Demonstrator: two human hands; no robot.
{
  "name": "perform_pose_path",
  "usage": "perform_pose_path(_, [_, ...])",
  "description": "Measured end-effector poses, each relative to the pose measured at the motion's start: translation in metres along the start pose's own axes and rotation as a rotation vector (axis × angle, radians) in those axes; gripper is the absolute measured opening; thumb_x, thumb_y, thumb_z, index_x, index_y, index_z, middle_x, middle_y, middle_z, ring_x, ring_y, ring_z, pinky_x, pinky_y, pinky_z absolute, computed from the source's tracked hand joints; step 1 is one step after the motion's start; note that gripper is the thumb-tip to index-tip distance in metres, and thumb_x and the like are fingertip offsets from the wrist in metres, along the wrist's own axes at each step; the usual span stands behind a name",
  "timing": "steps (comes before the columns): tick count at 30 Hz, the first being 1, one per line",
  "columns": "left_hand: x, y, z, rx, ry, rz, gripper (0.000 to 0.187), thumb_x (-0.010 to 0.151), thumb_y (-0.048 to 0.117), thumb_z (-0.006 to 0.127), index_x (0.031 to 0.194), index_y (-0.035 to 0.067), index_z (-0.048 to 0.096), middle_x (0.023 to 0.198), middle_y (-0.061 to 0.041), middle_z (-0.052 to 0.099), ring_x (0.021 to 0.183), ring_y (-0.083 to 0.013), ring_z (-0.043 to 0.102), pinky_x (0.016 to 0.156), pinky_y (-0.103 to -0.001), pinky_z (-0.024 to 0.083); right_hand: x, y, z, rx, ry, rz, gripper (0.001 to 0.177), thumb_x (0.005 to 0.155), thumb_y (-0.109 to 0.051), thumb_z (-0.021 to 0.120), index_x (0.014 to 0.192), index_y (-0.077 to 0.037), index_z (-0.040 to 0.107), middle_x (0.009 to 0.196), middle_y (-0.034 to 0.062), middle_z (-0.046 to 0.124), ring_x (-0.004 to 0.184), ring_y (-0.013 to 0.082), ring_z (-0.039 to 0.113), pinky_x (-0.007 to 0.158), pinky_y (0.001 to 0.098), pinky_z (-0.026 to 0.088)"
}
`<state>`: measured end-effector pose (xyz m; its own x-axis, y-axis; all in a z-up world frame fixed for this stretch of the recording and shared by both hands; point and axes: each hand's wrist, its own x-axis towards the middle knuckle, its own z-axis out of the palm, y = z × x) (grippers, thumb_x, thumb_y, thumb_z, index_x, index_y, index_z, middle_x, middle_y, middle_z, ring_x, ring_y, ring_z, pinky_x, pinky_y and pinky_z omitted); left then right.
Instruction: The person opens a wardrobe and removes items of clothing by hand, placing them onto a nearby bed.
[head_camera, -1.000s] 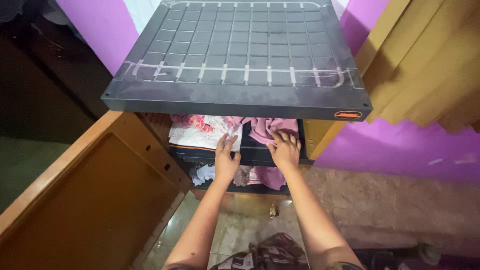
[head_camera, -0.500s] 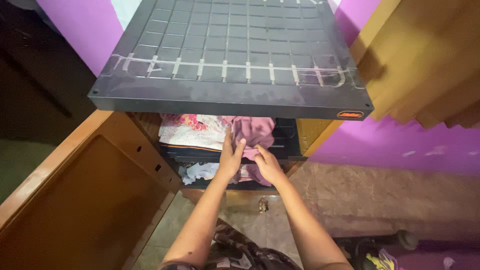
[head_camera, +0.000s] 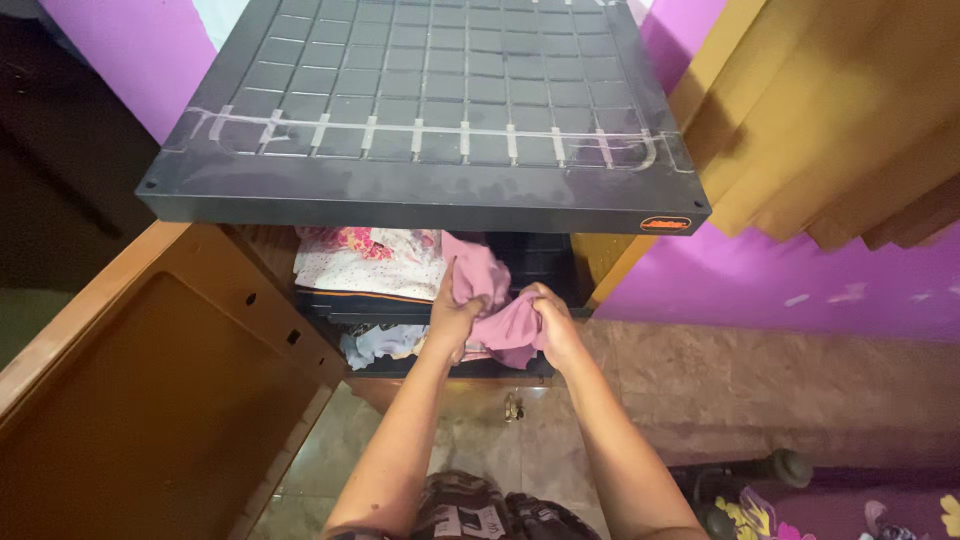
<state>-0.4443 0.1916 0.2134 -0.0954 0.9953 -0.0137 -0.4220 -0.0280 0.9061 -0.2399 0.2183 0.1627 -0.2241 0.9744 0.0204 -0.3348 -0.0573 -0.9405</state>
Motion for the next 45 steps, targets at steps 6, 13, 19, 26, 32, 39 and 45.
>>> perform_pose_path(6, [-0.006, -0.009, 0.003, -0.276, -0.012, 0.016, 0.044, 0.089, -0.004, 0.068, 0.131, 0.005, 0.060, 0.115, -0.005, 0.070, 0.100, -0.0150, 0.069, 0.085, -0.031, 0.059, -0.029, -0.033, 0.023, -0.349, 0.102, -0.171, 0.038, 0.104, -0.032, 0.054, 0.124, -0.001, 0.063, 0.127, 0.0101, 0.066, 0.115, 0.0192, 0.063, 0.105, 0.0297, 0.045])
perform_pose_path(13, [-0.025, -0.055, 0.042, -0.257, -0.067, -0.145, 0.028, 0.091, 0.011, 0.069, 0.118, 0.008, 0.066, 0.104, -0.001, 0.074, 0.089, -0.0087, 0.068, 0.076, -0.026, 0.057, -0.068, -0.020, 0.022, -0.721, -0.010, -0.255, 0.097, 0.083, -0.020, 0.082, 0.157, -0.001, 0.023, 0.158, 0.0238, 0.038, 0.145, 0.0276, 0.039, 0.116, 0.0378, 0.033])
perform_pose_path(19, [-0.036, -0.148, 0.067, -0.029, -0.195, 0.103, 0.023, 0.095, 0.008, 0.076, 0.111, 0.003, 0.061, 0.102, -0.003, 0.064, 0.094, -0.0121, 0.059, 0.084, -0.029, 0.052, -0.113, -0.021, -0.031, -0.801, 0.227, -0.082, 0.066, 0.086, -0.012, 0.072, 0.147, -0.005, 0.049, 0.130, 0.0147, 0.069, 0.119, 0.0214, 0.067, 0.100, 0.0342, 0.052])
perform_pose_path(26, [-0.075, -0.158, 0.143, 0.476, -0.189, 0.546, 0.046, 0.077, 0.011, 0.085, 0.118, -0.001, 0.068, 0.139, -0.021, 0.052, 0.123, -0.0326, 0.057, 0.102, -0.041, 0.047, -0.181, -0.057, -0.094, -0.777, 0.537, -0.054, 0.048, 0.088, -0.005, 0.068, 0.135, -0.010, 0.061, 0.114, 0.0103, 0.075, 0.099, 0.0160, 0.068, 0.088, 0.0304, 0.054])
perform_pose_path(32, [-0.142, -0.190, 0.243, 0.446, -0.350, 0.374, 0.048, 0.080, 0.016, 0.082, 0.123, 0.002, 0.068, 0.137, -0.017, 0.055, 0.126, -0.0321, 0.058, 0.105, -0.042, 0.047, -0.275, -0.089, -0.174, -0.621, 0.608, -0.216, 0.050, 0.088, 0.002, 0.062, 0.136, -0.011, 0.062, 0.127, 0.0080, 0.071, 0.111, 0.0134, 0.064, 0.095, 0.0283, 0.051])
perform_pose_path(39, [-0.219, -0.279, 0.358, 0.456, -0.490, 0.330, 0.047, 0.085, 0.018, 0.083, 0.121, 0.005, 0.056, 0.144, -0.018, 0.047, 0.128, -0.0321, 0.055, 0.105, -0.041, 0.048, -0.405, -0.108, -0.283, -0.615, 0.840, -0.272, 0.049, 0.087, 0.004, 0.062, 0.134, -0.011, 0.062, 0.128, 0.0071, 0.067, 0.114, 0.0131, 0.062, 0.094, 0.0278, 0.051])
perform_pose_path(45, [-0.296, -0.349, 0.450, 0.326, -0.964, -0.023, 0.066, 0.090, 0.024, 0.074, 0.146, 0.003, 0.047, 0.137, -0.018, 0.058, 0.123, -0.0230, 0.057, 0.104, -0.035, 0.047, -0.506, -0.133, -0.325, -0.714, 1.154, 0.050, 0.050, 0.086, -0.001, 0.064, 0.134, -0.017, 0.066, 0.116, 0.0080, 0.074, 0.101, 0.0190, 0.068, 0.087, 0.0310, 0.054])
